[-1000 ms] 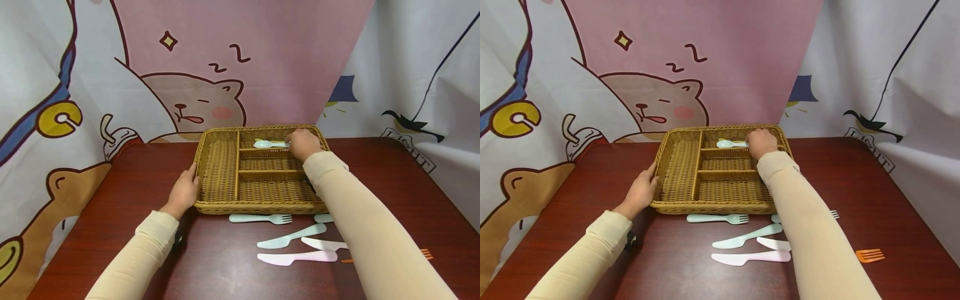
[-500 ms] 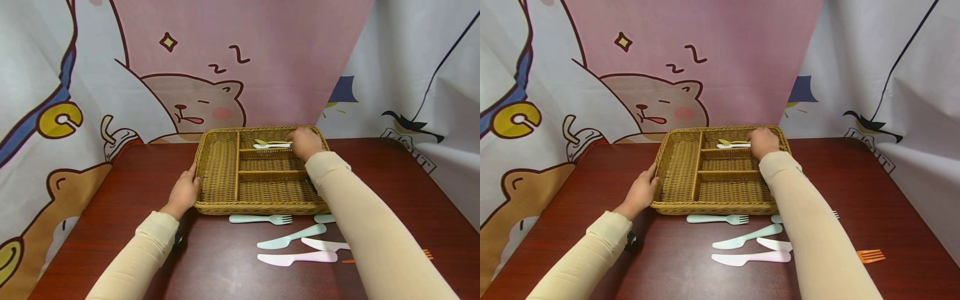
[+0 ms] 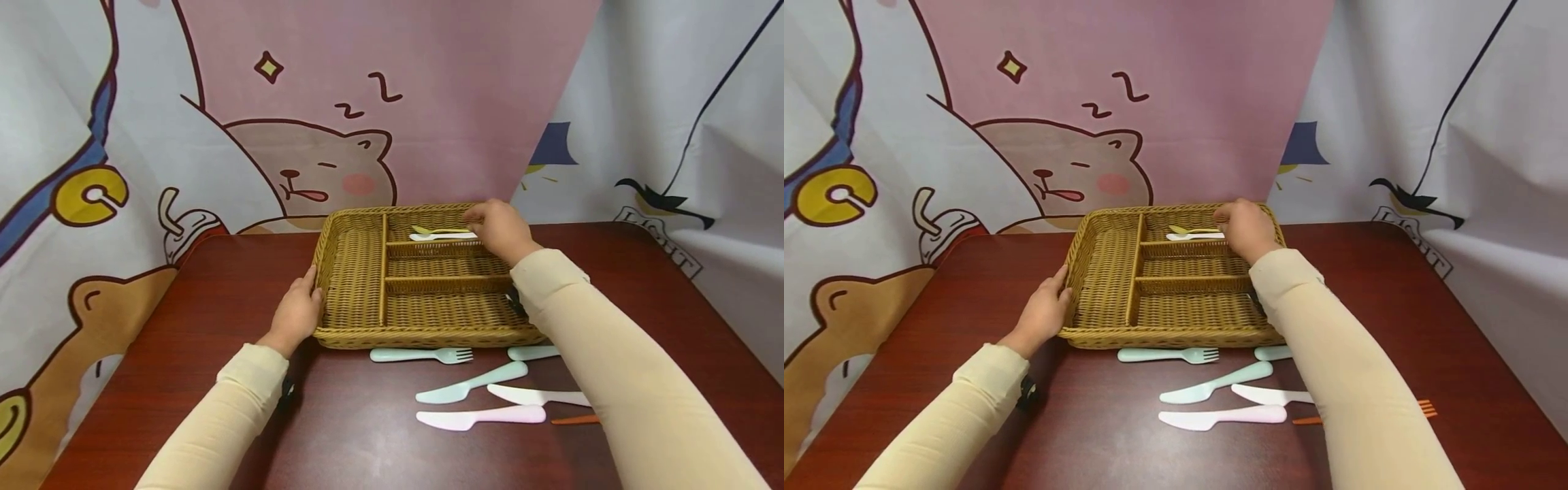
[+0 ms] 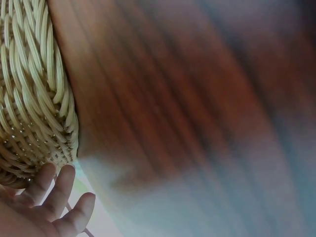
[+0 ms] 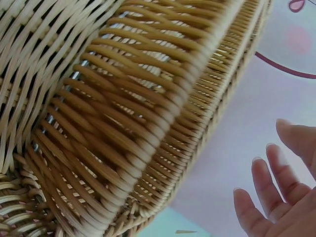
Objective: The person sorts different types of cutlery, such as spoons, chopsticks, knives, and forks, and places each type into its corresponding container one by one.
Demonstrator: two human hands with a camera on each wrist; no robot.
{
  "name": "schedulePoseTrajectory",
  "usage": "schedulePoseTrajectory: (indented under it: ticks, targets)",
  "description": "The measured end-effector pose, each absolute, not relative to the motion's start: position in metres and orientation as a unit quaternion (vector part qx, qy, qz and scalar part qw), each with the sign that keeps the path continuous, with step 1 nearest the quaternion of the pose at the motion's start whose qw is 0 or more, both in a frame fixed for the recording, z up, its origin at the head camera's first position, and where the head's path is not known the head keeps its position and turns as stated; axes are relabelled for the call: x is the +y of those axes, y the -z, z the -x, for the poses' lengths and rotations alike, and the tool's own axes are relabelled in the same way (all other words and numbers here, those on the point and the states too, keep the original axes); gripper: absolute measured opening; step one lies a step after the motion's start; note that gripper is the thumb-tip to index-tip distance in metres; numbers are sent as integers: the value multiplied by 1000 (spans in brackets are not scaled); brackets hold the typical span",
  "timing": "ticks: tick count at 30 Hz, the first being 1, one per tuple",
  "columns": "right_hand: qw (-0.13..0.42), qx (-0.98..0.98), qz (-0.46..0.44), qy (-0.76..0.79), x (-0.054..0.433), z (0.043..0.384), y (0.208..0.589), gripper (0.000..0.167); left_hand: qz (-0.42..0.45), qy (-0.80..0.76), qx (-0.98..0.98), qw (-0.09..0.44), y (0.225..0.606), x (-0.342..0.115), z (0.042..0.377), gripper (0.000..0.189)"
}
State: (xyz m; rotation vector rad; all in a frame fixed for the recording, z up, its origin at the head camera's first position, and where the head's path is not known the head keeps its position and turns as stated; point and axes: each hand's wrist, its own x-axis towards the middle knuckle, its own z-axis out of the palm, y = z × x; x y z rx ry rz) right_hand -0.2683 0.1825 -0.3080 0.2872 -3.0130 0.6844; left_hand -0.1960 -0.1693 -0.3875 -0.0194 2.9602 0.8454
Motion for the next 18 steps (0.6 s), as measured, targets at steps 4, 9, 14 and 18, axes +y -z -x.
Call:
schedulePoseTrajectory:
  ticks: [4,9,14,18]
  targets:
    - [23,-961,-97,-259,186,262,304,30,7,-273,961,35,388,-170,196,57]
    - [27,-954,-96,-284,190,254,298,33,4,-276,961,35,388,-170,196,57]
    - [44,-944,-100,-310,194,245,295,33,2,-273,961,34,388,-170,197,57]
    - [48,-938,-96,-329,197,239,294,34,2,-271,962,37,387,-170,197,57]
